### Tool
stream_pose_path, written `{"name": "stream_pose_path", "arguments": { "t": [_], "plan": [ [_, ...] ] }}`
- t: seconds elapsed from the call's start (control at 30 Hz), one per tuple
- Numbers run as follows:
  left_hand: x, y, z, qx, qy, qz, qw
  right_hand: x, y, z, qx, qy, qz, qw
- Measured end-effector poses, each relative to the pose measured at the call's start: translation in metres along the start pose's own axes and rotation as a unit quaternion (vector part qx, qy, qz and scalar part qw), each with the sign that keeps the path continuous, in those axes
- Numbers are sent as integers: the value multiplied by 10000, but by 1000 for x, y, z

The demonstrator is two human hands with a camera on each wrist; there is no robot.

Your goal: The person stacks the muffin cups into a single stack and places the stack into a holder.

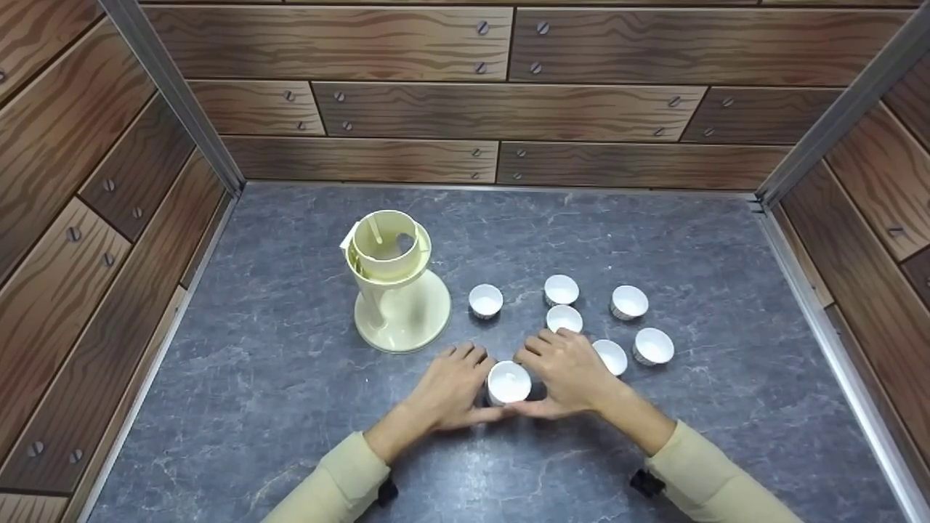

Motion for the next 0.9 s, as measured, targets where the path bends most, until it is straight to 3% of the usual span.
{"name": "stream_pose_path", "arguments": {
  "t": [0.37, 0.9],
  "plan": [
    [0, 0, 0, -103, 124, 61, 9999, -1, 0, 1, 29, 89, -101, 9999],
    [1, 1, 2, -248, -84, 78, 9996, -10, -10, 20, 58, -48, -172, 9998]
  ]
}}
Point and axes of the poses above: each hand's wrist, its own x-axis towards the middle knuckle, its own z-axis out of the back of the hand, y = z × x, the point moved 10 cm from there along x, towards the middle knuckle, and after that the axes turned 3 degrees about z, right-handed, at the moved point
